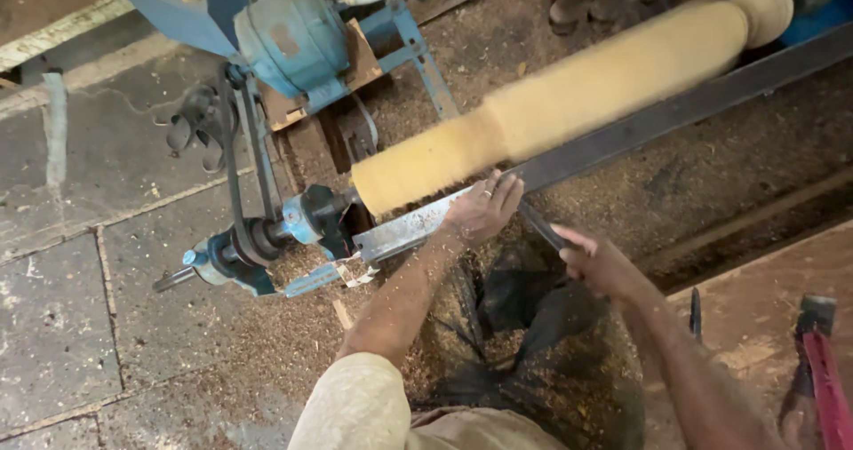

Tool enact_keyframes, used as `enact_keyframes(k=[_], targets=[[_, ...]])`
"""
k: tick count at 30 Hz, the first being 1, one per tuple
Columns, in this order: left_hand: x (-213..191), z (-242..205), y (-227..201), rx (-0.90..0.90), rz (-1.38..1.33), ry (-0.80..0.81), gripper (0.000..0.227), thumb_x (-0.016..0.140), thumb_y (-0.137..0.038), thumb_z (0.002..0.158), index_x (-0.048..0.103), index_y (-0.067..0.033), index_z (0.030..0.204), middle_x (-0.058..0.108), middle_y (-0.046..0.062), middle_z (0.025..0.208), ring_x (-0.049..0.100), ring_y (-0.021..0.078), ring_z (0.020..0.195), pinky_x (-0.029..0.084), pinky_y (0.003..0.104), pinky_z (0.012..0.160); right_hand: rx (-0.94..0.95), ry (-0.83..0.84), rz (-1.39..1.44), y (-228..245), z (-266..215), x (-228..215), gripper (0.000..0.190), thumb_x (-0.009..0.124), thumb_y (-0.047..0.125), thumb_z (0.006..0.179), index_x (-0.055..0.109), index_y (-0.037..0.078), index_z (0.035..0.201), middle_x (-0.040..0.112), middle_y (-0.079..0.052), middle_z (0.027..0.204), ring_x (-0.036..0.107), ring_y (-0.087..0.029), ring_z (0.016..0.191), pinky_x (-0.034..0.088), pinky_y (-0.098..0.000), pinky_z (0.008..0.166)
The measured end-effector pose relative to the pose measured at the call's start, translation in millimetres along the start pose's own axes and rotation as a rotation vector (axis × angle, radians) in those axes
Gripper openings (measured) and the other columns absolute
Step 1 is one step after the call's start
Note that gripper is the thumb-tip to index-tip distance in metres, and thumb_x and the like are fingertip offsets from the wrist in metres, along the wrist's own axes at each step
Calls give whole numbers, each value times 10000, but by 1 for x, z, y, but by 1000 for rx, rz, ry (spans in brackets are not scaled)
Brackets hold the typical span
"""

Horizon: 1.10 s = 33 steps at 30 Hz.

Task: The person operates a wood lathe, using a chisel to shape a rotating cylindrical wooden blank. They progressively carve grooves and contours along the length of the wood, producing wood shavings that accumulate on the floor.

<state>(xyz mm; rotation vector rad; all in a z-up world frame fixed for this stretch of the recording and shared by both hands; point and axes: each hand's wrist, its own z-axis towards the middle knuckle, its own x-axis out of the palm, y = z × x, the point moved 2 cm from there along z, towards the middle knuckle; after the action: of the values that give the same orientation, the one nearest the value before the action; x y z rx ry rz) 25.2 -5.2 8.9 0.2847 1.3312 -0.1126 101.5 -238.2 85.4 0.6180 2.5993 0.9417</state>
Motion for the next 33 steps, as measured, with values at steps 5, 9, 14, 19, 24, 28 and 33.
enact_keyframes(k=[5,9,14,19,24,28,33], targets=[[12,-1,-4,39,-20,24,517,447,-218,1027,450,40,1475,547,237,1483,535,416,1379,479,480,1071,143,-154,-10,-5,-24,35,519,586,212,997,543,337,1498,561,-5,670,423,-114,479,351,-290,418],[14,1,-1,46,-50,51,536,442,-224,1021,442,21,1498,523,209,1515,493,386,1420,441,481,1121,-24,-174,388,0,-23,66,540,561,138,976,551,251,1504,509,5,648,383,-105,450,320,-284,391],[12,3,1,18,-126,41,538,449,-212,1012,451,3,1506,511,188,1532,469,367,1440,416,478,1158,59,-245,539,-18,-8,97,565,552,141,974,508,254,1526,500,-16,636,399,-110,452,329,-295,397],[6,3,4,135,-79,-76,488,471,-201,1052,489,14,1489,554,180,1494,516,382,1418,397,480,1231,-91,-275,496,-33,-1,108,571,551,170,999,449,217,1559,520,-2,641,427,-83,482,377,-271,423],[4,-1,2,119,-152,-100,505,496,-196,991,510,-17,1464,595,149,1479,560,349,1387,412,464,1189,-105,-296,545,-44,-6,121,573,559,163,991,484,203,1558,509,4,632,435,-74,490,371,-267,419],[-4,0,5,137,-199,-59,528,509,-196,988,504,-21,1487,577,140,1497,537,336,1406,394,462,1214,15,-323,637,-41,-10,126,579,552,157,985,472,225,1554,501,7,631,417,-85,471,350,-275,406],[-8,1,4,137,-162,-60,550,504,-204,967,498,-18,1485,575,136,1497,530,332,1405,371,460,1219,-27,-288,568,-37,-12,120,585,563,167,1005,418,233,1568,524,-3,637,403,-76,471,349,-281,396]])
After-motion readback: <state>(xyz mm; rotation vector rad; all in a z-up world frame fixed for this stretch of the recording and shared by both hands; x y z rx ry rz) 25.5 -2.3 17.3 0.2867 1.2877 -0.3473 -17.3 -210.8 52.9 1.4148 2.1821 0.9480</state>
